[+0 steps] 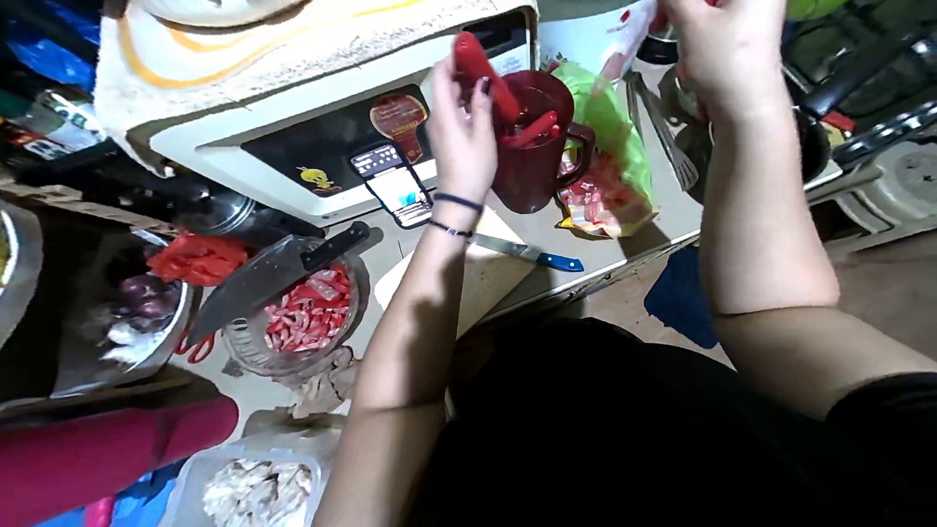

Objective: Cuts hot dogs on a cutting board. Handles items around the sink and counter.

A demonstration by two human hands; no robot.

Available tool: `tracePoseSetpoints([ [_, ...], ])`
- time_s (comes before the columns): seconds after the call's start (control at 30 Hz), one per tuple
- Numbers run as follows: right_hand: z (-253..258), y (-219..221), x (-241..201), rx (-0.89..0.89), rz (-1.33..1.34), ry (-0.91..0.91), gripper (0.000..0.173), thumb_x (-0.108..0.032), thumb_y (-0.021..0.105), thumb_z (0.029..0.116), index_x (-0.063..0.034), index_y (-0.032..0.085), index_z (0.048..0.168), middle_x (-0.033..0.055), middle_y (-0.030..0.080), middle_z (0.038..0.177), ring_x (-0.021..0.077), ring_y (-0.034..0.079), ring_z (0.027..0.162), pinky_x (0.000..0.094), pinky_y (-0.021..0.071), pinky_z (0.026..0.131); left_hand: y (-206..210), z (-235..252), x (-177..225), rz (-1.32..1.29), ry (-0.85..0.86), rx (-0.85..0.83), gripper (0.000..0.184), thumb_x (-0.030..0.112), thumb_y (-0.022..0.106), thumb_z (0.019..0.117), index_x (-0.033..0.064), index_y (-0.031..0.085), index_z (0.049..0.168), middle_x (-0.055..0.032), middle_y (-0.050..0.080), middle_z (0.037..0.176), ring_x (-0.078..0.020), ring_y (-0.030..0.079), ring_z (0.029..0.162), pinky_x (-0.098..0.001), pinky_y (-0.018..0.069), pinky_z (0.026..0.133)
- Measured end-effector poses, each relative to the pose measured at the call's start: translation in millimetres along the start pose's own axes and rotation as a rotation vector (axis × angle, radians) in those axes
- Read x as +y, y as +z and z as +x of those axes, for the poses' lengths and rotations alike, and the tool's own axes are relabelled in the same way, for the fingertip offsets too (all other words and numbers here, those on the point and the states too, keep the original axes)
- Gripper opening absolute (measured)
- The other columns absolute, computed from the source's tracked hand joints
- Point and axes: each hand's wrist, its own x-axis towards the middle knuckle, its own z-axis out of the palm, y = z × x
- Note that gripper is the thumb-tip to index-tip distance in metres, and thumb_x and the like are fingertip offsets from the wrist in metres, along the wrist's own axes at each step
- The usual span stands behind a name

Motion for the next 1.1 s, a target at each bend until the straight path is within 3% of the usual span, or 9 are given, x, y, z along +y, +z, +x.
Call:
tracePoseSetpoints([
  [0.13, -21, -8, 34, -0.309, -0.109, 0.108, 0.025, -0.02, 0.056, 0.1051, -0.0002, 0.07, 0.112, 0.0107, 0.07, 0.096, 0.0148, 0.064, 0.082, 0.0387, 0.0544, 0.081, -46, -47, -6, 0.074, -0.114, -0.019, 0.04, 0.016, 0.044, 0.1075, -0.007, 0.045, 0.14, -0.0152, 0.064, 0.118, -0.0133, 0.066, 0.098, -0.0322, 0.0564, 0.087],
  [0.27, -40, 22, 71, -0.442, -0.158, 0.299, 0.045, -0.031, 0.06, 0.1055, -0.0039, 0.058, 0.141, 0.025, 0.067, 0.112, 0.0382, 0.065, 0.097, 0.0611, 0.0502, 0.09, -71, -127, -45, 0.545, -0.589, -0.288, 0.043, 0.033, 0.047, 0.1076, -0.0002, 0.052, 0.134, -0.026, 0.068, 0.099, -0.0426, 0.069, 0.082, -0.063, 0.0552, 0.072],
  [0.37, -48, 29, 65, -0.444, -0.078, 0.341, 0.044, -0.021, 0.041, 0.1089, -0.002, 0.04, 0.149, 0.0243, 0.06, 0.122, 0.0316, 0.062, 0.101, 0.0512, 0.0503, 0.089, -70, -155, -82, 0.734, -0.815, -0.335, 0.042, 0.028, 0.053, 0.1052, -0.0051, 0.057, 0.13, -0.0314, 0.068, 0.111, -0.05, 0.067, 0.105, -0.07, 0.0509, 0.089],
  [0.47, -52, 25, 44, -0.446, 0.111, 0.219, 0.037, -0.012, 0.032, 0.1096, -0.0013, 0.054, 0.137, 0.0144, 0.062, 0.116, 0.0169, 0.062, 0.097, 0.0359, 0.0517, 0.088, -75, -170, -95, 0.771, -0.879, -0.276, 0.045, 0.03, 0.059, 0.1034, -0.0044, 0.057, 0.134, -0.0305, 0.06, 0.132, -0.0479, 0.063, 0.117, -0.067, 0.0493, 0.097],
  [0.53, -55, 25, 32, -0.439, 0.363, 0.059, 0.034, -0.01, 0.032, 0.1085, -0.0045, 0.063, 0.121, -0.0015, 0.065, 0.1, 0.0034, 0.063, 0.089, 0.024, 0.0545, 0.085, -77, -174, -90, 0.772, -0.843, -0.209, 0.054, 0.034, 0.065, 0.1003, -0.0018, 0.053, 0.139, -0.0312, 0.054, 0.139, -0.0505, 0.061, 0.118, -0.0686, 0.0503, 0.095],
  [0.63, -64, 33, 4, -0.409, 0.756, -0.054, 0.033, -0.007, 0.032, 0.1079, -0.008, 0.066, 0.11, -0.0048, 0.071, 0.095, 0.0088, 0.07, 0.091, 0.0319, 0.0602, 0.089, -76, -174, -66, 0.625, -0.602, -0.113, 0.057, 0.036, 0.066, 0.0996, -0.005, 0.054, 0.138, -0.0342, 0.051, 0.139, -0.0511, 0.055, 0.124, -0.066, 0.0476, 0.1],
  [0.83, -94, 83, -38, -0.395, 1.133, 0.016, 0.034, -0.002, 0.032, 0.1068, -0.0053, 0.063, 0.122, -0.005, 0.066, 0.086, 0.008, 0.066, 0.075, 0.0281, 0.0601, 0.071, -36, -152, 5, -0.129, -0.271, -0.369, 0.049, 0.017, 0.053, 0.1047, 0.0061, 0.041, 0.151, -0.0148, 0.058, 0.142, -0.0202, 0.07, 0.093, -0.0377, 0.0606, 0.074],
  [1.03, -102, 104, -46, -0.287, 1.193, 0.08, 0.035, 0.001, 0.034, 0.1063, 0.0026, 0.062, 0.127, -0.004, 0.061, 0.07, 0.0075, 0.06, 0.061, 0.0269, 0.0566, 0.064, -11, -136, 18, -0.269, -0.204, -0.479, 0.032, 0.015, 0.048, 0.1073, 0.001, 0.052, 0.135, -0.0103, 0.063, 0.084, -0.0144, 0.057, 0.059, -0.0282, 0.0504, 0.054],
  [1.1, -102, 100, -48, -0.305, 1.173, 0.049, 0.036, -0.001, 0.031, 0.108, 0.0033, 0.057, 0.132, -0.0008, 0.067, 0.076, 0.011, 0.068, 0.07, 0.0308, 0.0621, 0.074, -3, -134, 14, -0.332, -0.181, -0.452, 0.03, 0.016, 0.044, 0.1083, -0.0021, 0.052, 0.132, -0.006, 0.058, 0.08, -0.0108, 0.055, 0.061, -0.0268, 0.0504, 0.057],
])
